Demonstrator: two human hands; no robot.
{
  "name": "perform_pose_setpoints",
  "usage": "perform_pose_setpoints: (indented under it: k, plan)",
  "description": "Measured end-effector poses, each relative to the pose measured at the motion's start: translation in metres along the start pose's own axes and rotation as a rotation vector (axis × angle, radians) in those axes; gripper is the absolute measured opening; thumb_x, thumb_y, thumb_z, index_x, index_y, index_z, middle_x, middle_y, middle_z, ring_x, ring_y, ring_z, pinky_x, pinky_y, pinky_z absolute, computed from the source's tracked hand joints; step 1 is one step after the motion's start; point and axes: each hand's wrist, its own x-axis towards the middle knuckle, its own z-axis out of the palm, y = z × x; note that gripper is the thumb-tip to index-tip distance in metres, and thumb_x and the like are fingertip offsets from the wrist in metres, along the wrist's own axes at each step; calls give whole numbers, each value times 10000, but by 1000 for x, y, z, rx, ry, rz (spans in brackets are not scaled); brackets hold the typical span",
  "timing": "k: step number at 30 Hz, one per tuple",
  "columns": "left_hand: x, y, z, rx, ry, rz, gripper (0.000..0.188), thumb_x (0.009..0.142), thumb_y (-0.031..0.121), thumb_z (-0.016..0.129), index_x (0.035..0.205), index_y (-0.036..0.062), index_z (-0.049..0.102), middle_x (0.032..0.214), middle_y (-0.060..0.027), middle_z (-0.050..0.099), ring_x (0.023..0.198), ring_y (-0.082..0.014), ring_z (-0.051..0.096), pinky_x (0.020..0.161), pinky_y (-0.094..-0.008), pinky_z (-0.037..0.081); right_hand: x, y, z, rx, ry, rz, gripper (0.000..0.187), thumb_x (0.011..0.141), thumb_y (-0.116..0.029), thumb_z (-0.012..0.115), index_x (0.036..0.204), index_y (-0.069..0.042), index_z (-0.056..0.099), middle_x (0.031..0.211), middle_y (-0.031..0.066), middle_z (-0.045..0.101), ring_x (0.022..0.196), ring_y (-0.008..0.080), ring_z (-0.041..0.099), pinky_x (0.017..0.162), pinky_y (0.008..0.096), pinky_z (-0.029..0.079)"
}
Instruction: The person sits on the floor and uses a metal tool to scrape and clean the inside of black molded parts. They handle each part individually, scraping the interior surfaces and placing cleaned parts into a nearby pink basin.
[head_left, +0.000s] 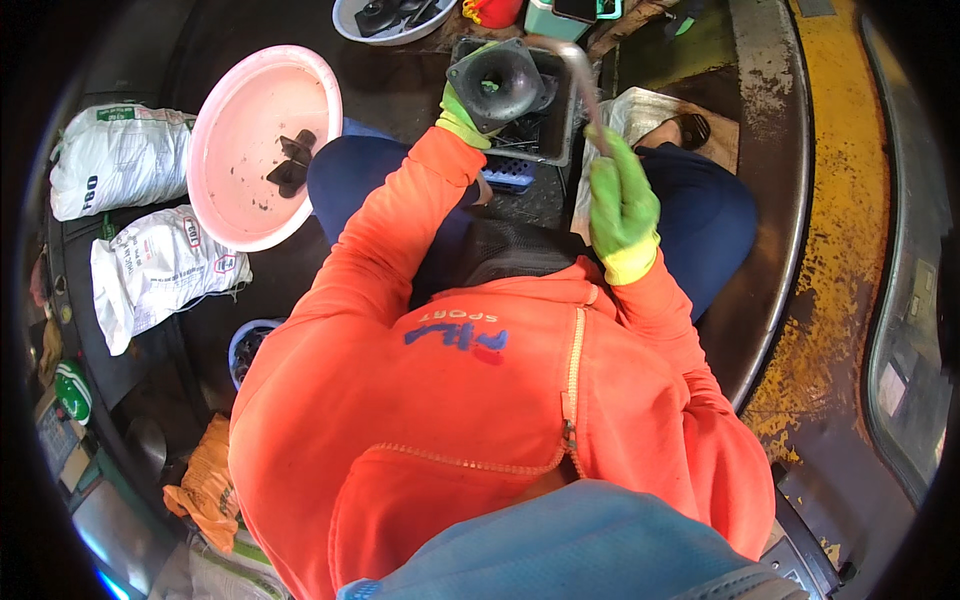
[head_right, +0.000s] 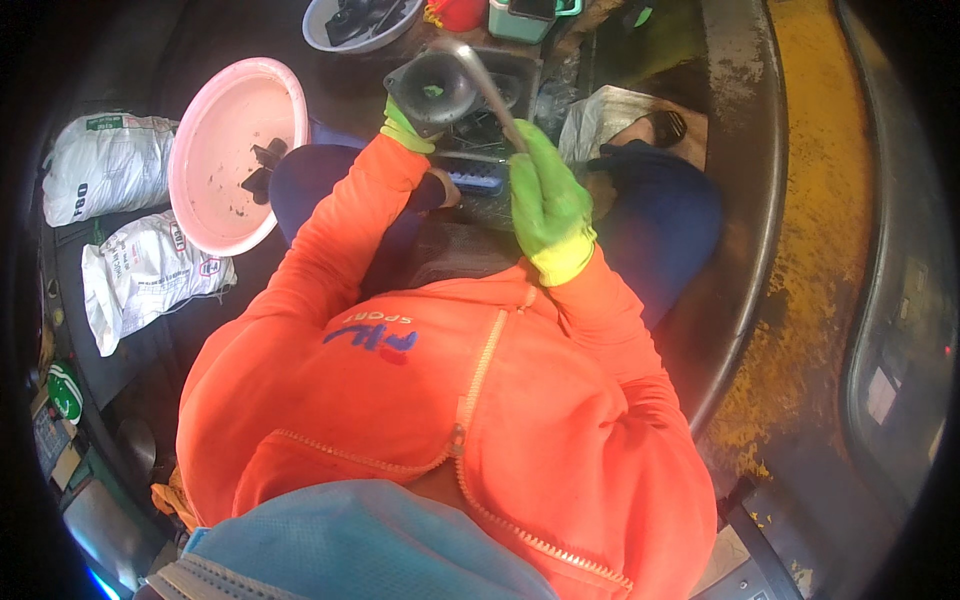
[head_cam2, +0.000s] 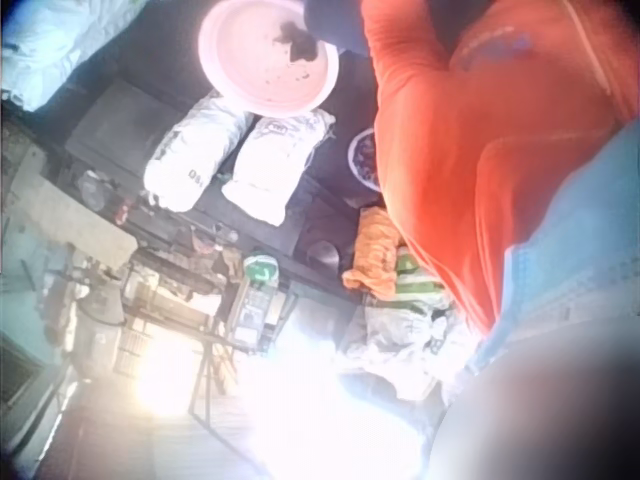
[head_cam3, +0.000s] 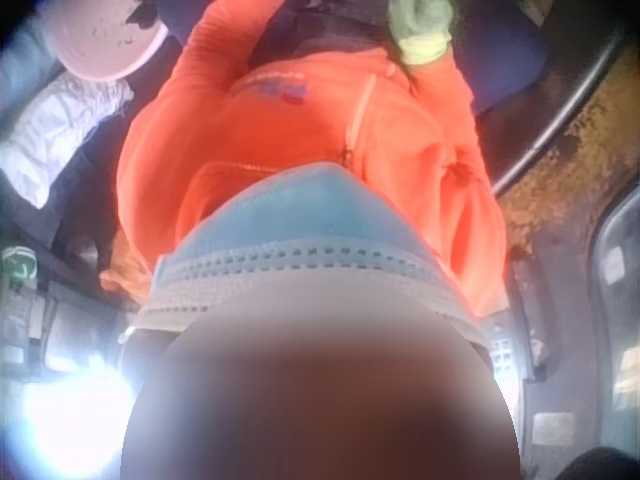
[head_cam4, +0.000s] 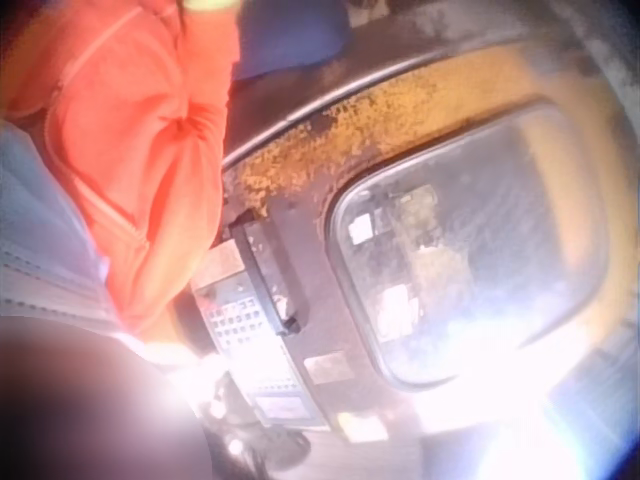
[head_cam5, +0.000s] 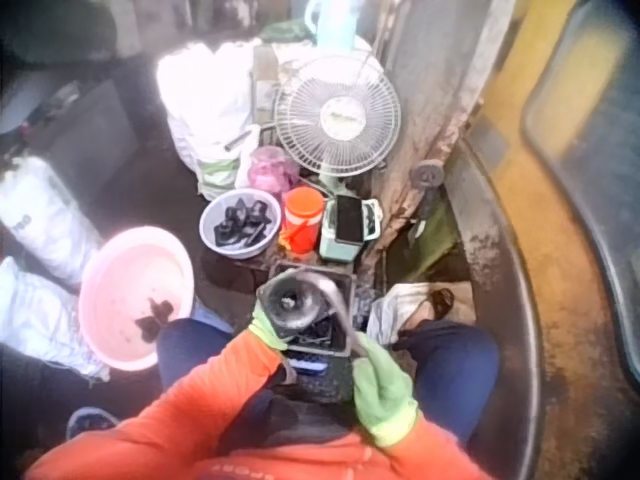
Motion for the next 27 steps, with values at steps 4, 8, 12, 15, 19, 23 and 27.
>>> perform_pose_setpoints:
  k: [4, 8, 12, 15, 19, 23, 27]
  plan:
    - [1, 10, 5, 10, 32, 48, 248, 686, 73, 758, 911, 34, 660, 848, -58, 666, 760, -156, 638, 703, -286, 515, 9, 11, 24, -71, -28, -172, 310, 941, -86, 506, 1238, -4, 538, 1074, 218, 639, 1000, 328, 637, 861, 349, 484]
    - [-1, 11, 9, -106, -31, 36, 169, 683, 15, 737, 820, 37, 639, 776, -46, 634, 721, -144, 612, 660, -286, 492, 13, 11, 24, -208, -284, 380, 299, 963, -205, 489, 1204, -39, 552, 1064, 234, 620, 1001, 382, 602, 815, 384, 476]
    - [-2, 4, 1, 25, 103, 26, 193, 686, 24, 743, 844, 43, 635, 785, -39, 632, 703, -151, 603, 653, -275, 493, 2, 0, 14, 178, -46, 43, 301, 966, -109, 482, 1236, 10, 542, 1117, 158, 638, 965, 194, 623, 813, 293, 472]
    - [-3, 0, 2, 4, 51, 34, 253, 680, 32, 766, 901, 38, 643, 836, -54, 650, 750, -150, 627, 668, -279, 514, 3, 7, 24, 182, -151, 211, 299, 972, -153, 484, 1220, -2, 557, 1090, 145, 641, 956, 175, 596, 840, 292, 454]
    - [0, -2, 3, -38, -46, 103, 186, 695, 15, 728, 868, 29, 659, 859, -71, 670, 731, -162, 625, 651, -280, 504, 9, 31, 33, 134, -286, 405, 303, 980, -210, 476, 1196, -20, 572, 1066, 143, 642, 981, 186, 589, 870, 303, 442]
    - [-1, 3, -1, 93, 35, 114, 143, 701, 44, 721, 834, 29, 670, 807, -68, 676, 723, -179, 634, 655, -291, 504, -1, 32, 21, 211, -149, 232, 313, 988, -184, 472, 1233, -11, 559, 1019, 100, 594, 916, 163, 531, 778, 272, 409]
    - [-10, 2, 11, -136, 40, -175, 241, 736, 138, 726, 937, 30, 647, 868, -49, 666, 778, -187, 637, 728, -304, 521, 5, 32, 24, 17, -326, 361, 364, 974, -274, 479, 1224, -22, 559, 1096, 181, 642, 1032, 251, 618, 884, 336, 454]
